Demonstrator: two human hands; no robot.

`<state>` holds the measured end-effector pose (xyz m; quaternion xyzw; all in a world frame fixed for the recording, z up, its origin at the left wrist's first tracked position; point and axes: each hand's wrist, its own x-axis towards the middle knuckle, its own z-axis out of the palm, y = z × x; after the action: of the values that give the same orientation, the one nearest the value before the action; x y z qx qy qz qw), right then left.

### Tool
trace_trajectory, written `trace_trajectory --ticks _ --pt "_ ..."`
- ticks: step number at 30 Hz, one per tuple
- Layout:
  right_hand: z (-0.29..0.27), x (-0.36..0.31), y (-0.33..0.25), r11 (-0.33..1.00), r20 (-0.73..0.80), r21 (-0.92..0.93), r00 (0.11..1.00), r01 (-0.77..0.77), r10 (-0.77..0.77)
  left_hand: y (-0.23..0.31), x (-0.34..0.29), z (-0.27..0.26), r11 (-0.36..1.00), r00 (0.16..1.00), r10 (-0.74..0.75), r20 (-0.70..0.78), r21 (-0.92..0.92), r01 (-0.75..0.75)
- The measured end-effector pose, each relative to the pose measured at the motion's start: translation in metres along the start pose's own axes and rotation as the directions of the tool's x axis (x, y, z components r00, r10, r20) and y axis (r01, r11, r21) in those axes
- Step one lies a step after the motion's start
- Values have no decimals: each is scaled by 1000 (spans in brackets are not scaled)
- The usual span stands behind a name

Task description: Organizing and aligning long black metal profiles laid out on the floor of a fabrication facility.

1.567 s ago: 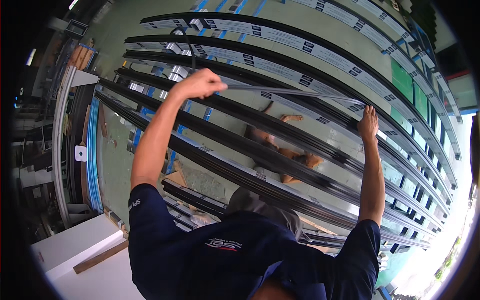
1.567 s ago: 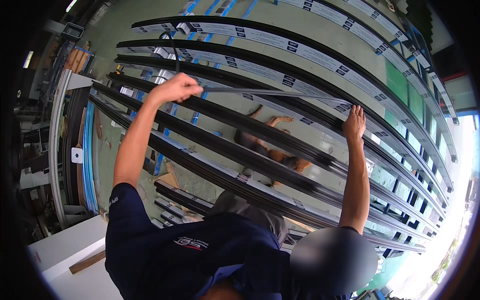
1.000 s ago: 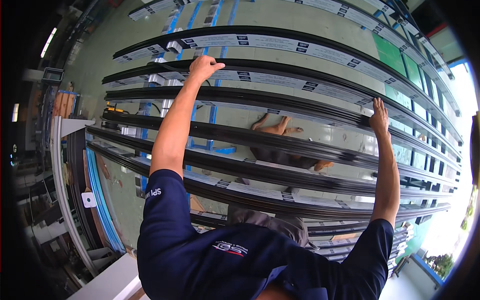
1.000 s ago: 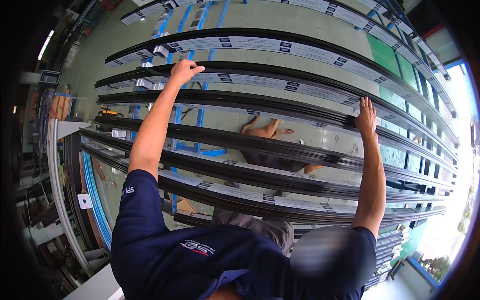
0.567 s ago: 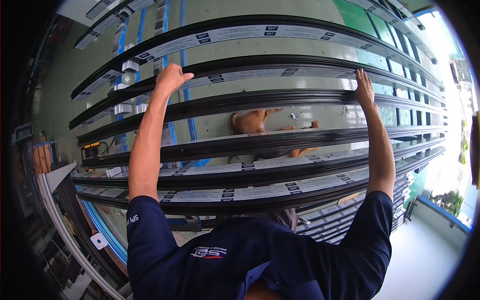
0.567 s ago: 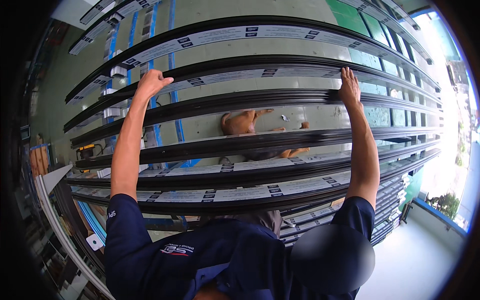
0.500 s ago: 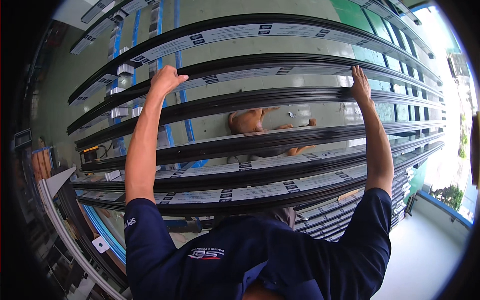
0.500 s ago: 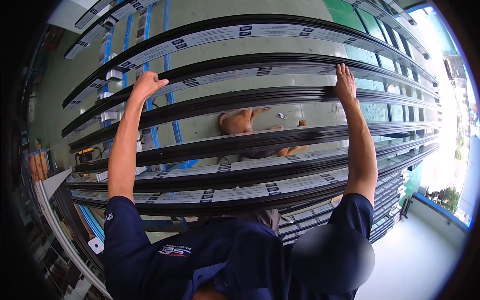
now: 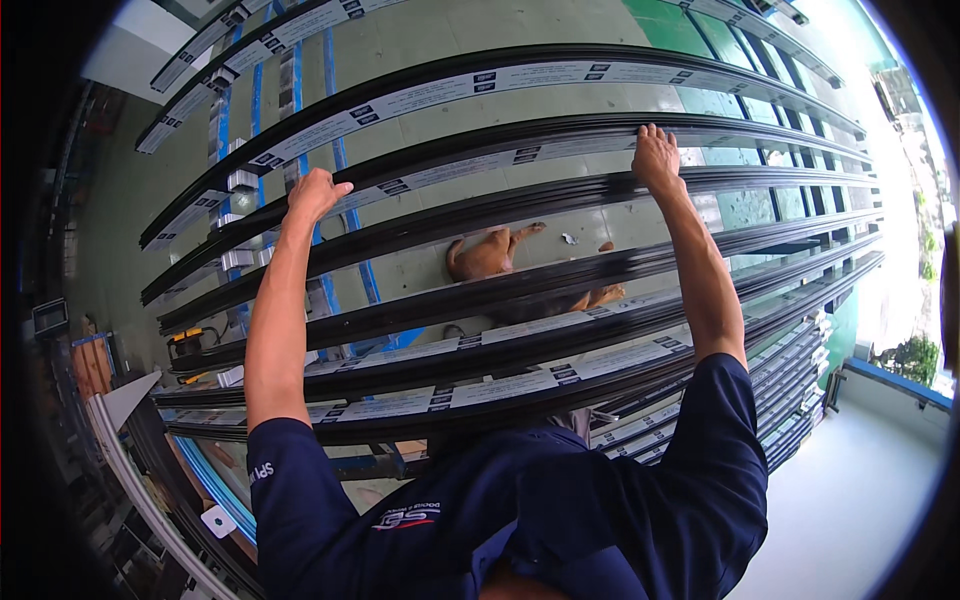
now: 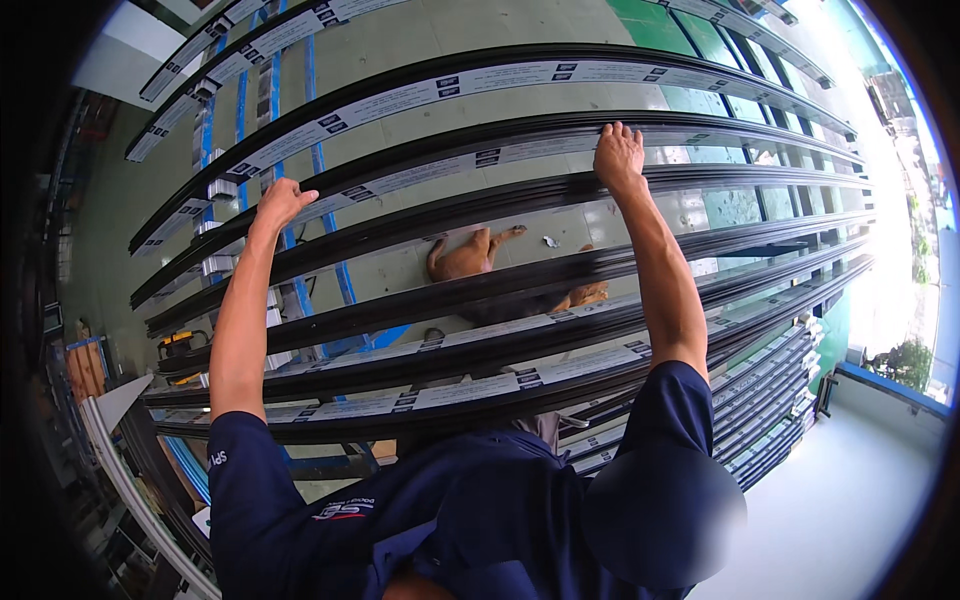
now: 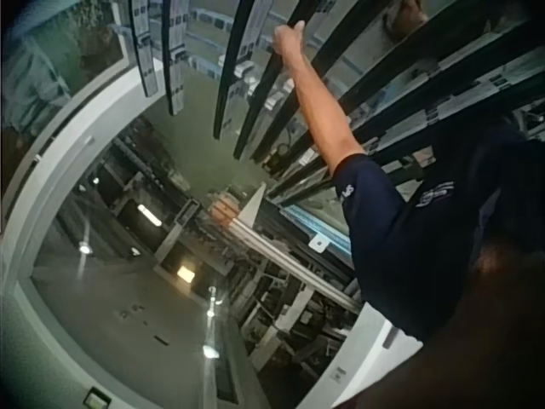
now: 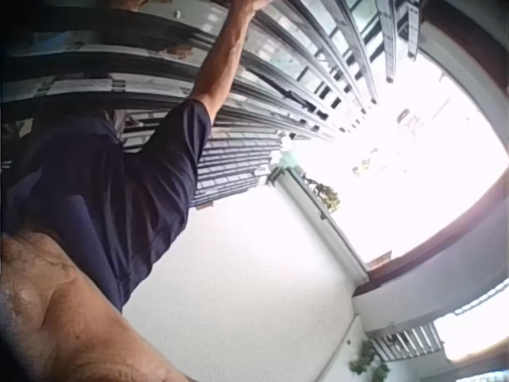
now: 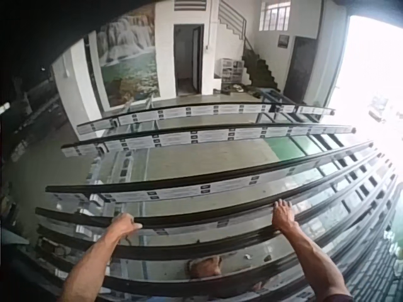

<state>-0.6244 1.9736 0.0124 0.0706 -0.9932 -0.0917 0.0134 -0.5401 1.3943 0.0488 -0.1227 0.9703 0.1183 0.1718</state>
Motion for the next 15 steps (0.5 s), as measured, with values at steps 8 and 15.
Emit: trace_trajectory --ticks 8,15 --pt "-20 -1 -33 998 93 41 994 49 -53 2 -5 -3 1000 1000 3 -10 16 -3" --pt "-49 3 -90 999 310 26 950 20 -27 2 -4 -3 1000 1000 10 -1 -9 -10"
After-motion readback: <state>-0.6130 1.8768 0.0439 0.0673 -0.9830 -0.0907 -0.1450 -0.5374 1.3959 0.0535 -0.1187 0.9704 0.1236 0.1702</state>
